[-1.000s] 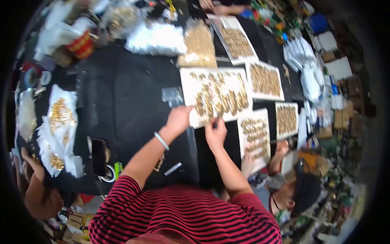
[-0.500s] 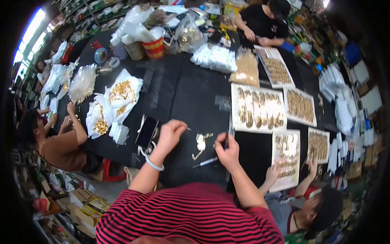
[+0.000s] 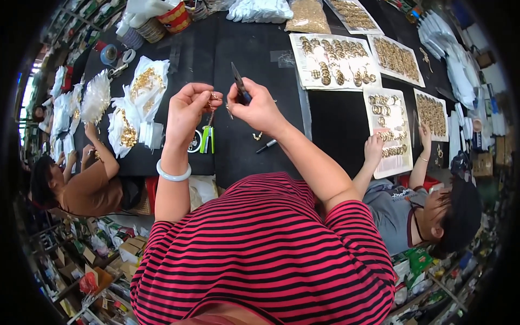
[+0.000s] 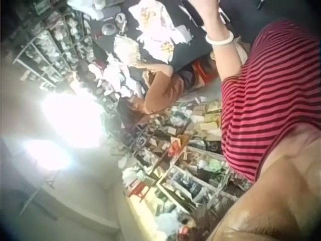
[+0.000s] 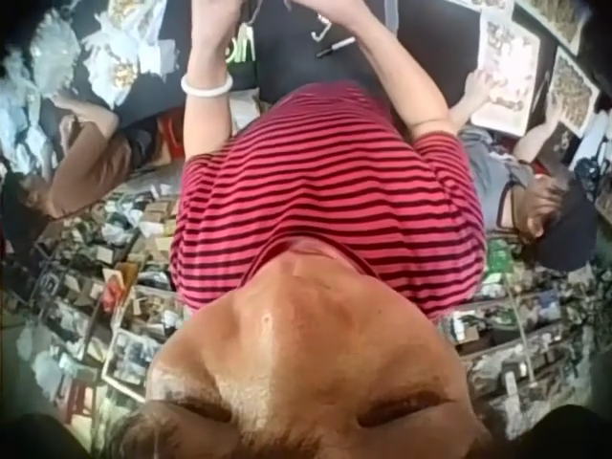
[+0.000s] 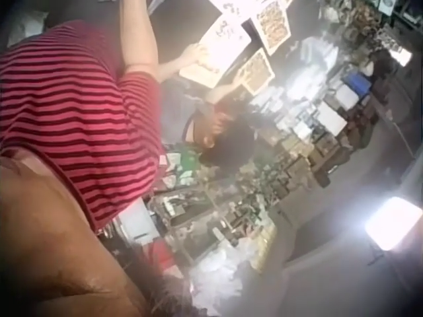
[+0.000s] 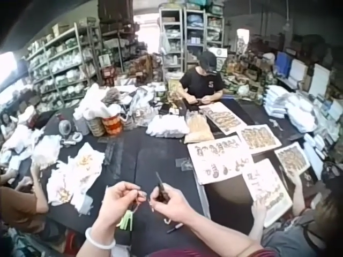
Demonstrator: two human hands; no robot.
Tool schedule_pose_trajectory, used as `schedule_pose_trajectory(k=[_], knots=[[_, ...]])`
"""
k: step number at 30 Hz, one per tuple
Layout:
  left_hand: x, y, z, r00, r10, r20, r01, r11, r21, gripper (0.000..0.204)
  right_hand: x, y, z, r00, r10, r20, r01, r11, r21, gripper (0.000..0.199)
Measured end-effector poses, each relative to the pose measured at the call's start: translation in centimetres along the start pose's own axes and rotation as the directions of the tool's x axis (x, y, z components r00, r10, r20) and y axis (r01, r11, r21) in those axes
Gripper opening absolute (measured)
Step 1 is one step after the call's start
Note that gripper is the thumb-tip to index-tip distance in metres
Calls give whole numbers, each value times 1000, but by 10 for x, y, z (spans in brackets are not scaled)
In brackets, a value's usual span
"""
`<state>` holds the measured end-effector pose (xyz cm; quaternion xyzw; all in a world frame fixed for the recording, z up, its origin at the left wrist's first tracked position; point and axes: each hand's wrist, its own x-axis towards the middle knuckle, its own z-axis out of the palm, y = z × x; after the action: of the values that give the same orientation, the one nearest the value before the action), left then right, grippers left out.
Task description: Trimming excess plastic or metal from gold-colored jewelry ornaments using nippers and arranging them on cards.
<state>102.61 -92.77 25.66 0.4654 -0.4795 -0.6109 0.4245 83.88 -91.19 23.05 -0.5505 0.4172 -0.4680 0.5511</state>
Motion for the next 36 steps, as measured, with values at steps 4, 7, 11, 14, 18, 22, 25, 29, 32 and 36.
schedule_pose_trajectory(k=[4,7,11,14,18,22,25,29,32,36], knots=[[-4,0,6,1000,-16,15,17,999,-33,15,-5,2,2,999,23,-31,-19,992,123,19],[-5,-3,7,999,-33,5,33,999,-19,15,-7,1,3,997,70,-18,-66,983,170,20],[-4,-6,9,999,-46,5,47,999,-19,15,-5,8,-1,998,64,-20,-63,996,62,22],[-6,-6,14,1000,-18,-16,19,997,70,16,-6,10,-1,993,101,-56,-101,995,11,23],[-4,-10,16,1000,-15,-8,16,993,120,16,-2,19,2,985,76,-157,-66,996,64,20],[-6,-15,15,998,-70,-1,70,996,58,15,-5,14,1,973,174,-155,-151,978,146,21],[-4,-19,12,998,-68,9,68,997,36,15,-5,9,-1,965,226,-129,-214,971,103,23],[-4,-22,13,997,-83,2,83,996,-24,14,-6,5,-1,959,255,-124,-246,966,80,22],[-7,-26,15,996,-89,11,89,990,-114,15,-7,7,1,963,225,-146,-207,969,132,21],[-16,-35,20,999,-3,34,5,997,-71,20,-8,7,8,965,173,-200,-118,958,261,21]])
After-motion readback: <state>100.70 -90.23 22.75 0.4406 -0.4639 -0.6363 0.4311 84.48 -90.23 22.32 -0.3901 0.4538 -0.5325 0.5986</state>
